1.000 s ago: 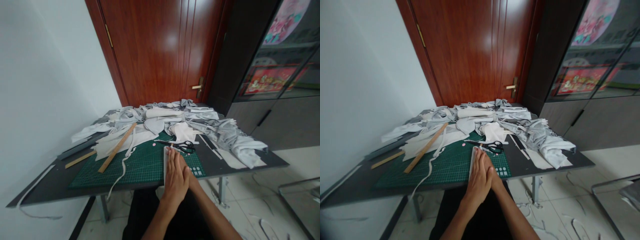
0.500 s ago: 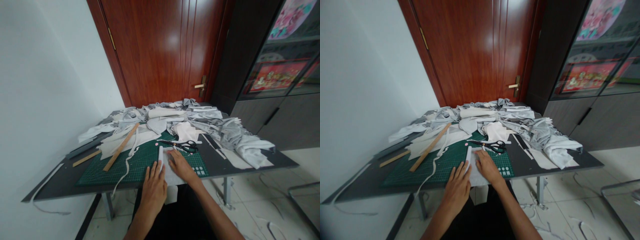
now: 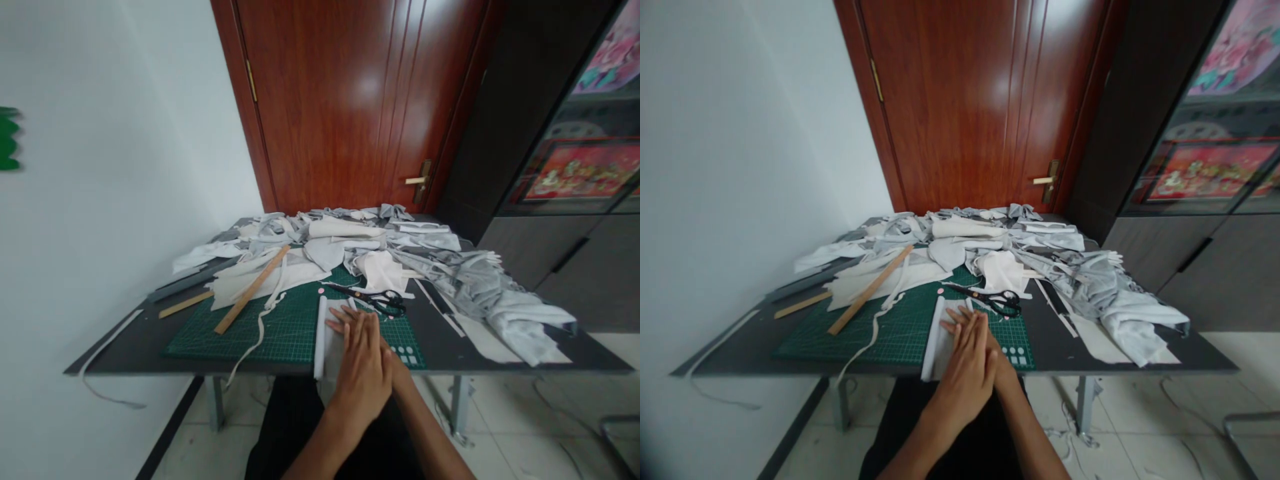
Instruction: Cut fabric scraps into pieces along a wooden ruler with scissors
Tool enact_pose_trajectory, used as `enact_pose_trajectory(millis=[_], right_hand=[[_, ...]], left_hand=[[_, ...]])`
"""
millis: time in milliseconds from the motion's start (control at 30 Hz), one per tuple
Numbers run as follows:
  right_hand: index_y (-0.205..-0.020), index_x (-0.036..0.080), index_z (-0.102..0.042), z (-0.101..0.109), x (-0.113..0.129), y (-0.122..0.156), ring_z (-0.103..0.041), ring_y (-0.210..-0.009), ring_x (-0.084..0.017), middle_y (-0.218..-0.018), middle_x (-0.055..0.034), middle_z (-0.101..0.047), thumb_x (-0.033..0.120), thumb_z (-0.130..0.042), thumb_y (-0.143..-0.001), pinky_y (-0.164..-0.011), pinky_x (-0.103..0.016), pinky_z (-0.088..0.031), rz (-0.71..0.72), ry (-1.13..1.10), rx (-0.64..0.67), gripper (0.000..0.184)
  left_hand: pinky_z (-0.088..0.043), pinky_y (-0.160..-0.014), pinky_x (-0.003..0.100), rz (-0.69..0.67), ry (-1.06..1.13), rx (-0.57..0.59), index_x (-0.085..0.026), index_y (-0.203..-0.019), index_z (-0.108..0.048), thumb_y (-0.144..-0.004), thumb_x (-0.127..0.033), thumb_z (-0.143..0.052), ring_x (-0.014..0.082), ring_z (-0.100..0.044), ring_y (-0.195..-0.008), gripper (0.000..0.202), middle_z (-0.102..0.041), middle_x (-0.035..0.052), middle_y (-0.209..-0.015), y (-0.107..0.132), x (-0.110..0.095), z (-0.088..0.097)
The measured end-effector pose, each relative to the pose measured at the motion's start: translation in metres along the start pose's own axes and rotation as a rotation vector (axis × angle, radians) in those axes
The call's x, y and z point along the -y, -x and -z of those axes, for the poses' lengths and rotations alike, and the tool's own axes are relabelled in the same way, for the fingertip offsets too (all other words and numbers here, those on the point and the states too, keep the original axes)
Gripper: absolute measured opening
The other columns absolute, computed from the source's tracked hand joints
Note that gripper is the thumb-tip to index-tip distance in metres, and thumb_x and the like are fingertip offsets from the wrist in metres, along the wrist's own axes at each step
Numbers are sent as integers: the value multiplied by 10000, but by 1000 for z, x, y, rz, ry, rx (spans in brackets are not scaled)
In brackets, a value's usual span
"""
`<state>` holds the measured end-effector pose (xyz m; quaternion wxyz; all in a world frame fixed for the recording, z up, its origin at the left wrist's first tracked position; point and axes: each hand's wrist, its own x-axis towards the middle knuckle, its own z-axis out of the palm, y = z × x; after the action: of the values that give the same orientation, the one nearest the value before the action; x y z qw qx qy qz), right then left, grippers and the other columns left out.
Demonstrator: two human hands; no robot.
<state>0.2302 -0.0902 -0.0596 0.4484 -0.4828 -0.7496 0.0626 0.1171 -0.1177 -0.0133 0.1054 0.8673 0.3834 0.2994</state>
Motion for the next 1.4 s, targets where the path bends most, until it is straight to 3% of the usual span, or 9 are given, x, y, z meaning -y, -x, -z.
enact_pose_trajectory(millis=[100,233,367,500,667,933,1200,1300,1400], right_hand=[[-1518,330,-562,0,-4,0,-487,-1465,-276,-1494,-48,-618,191,-457,-992,-1226,-533,-377,60,16,103,554],[-1565,264,-498,0,1,-14,-405,-1518,-286,-1577,-109,-529,177,-482,-990,-1272,-597,-258,102,70,232,581],[-1509,223,-563,0,6,-21,-413,-1515,-250,-1598,-139,-497,108,-440,-973,-1269,-588,-266,54,98,238,562],[-1447,224,-627,1,10,-23,-448,-1494,-257,-1578,-126,-525,58,-399,-957,-1257,-604,-272,-16,160,209,566],[-1493,204,-580,3,21,-27,-401,-1522,-273,-1618,-105,-471,176,-406,-1026,-1274,-599,-222,-80,268,262,499],[-1521,201,-550,7,29,-30,-348,-1551,-264,-1651,-83,-418,244,-399,-1059,-1291,-570,-190,-124,341,329,488],[-1519,196,-551,6,27,-29,-366,-1541,-273,-1648,-91,-422,244,-400,-1057,-1285,-586,-201,-101,350,317,488],[-1511,198,-560,5,27,-28,-386,-1531,-273,-1636,-102,-439,234,-409,-1051,-1280,-589,-216,-86,367,297,486],[-1507,191,-564,5,29,-28,-396,-1525,-285,-1633,-108,-443,233,-408,-1052,-1272,-601,-231,-81,381,297,483]], left_hand=[[-255,-1289,603,101,23,-41,-103,-1619,-326,-1036,-308,-409,335,-302,-1572,624,-386,187,-1655,-9,8,-8],[-287,-1289,539,174,-22,-23,-61,-1568,-402,-1083,-409,-343,298,-326,-1565,599,-404,203,-1641,-9,44,1],[-334,-1267,493,145,-181,2,-86,-1570,-413,-1083,-405,-342,274,-376,-1542,586,-419,186,-1636,0,72,12],[-321,-1258,542,245,-380,32,-102,-1538,-477,-1053,-342,-403,309,-344,-1556,546,-419,177,-1634,8,101,34],[-341,-1226,603,377,-563,25,-128,-1548,-490,-1036,-255,-353,344,-384,-1531,545,-424,157,-1632,20,139,64],[-334,-1235,595,403,-644,16,-144,-1555,-488,-1043,-245,-334,341,-374,-1537,544,-437,141,-1632,33,177,79],[-338,-1222,634,310,-492,-18,-169,-1530,-522,-1042,-281,-361,360,-401,-1517,526,-485,159,-1599,38,207,91],[-353,-1244,565,143,-316,-15,-126,-1528,-512,-1035,-252,-362,313,-414,-1508,530,-510,162,-1577,33,205,97],[-345,-1266,512,-78,-173,56,-218,-1457,-608,-1025,-181,-356,255,-406,-1505,502,-532,78,-1570,28,200,102]])
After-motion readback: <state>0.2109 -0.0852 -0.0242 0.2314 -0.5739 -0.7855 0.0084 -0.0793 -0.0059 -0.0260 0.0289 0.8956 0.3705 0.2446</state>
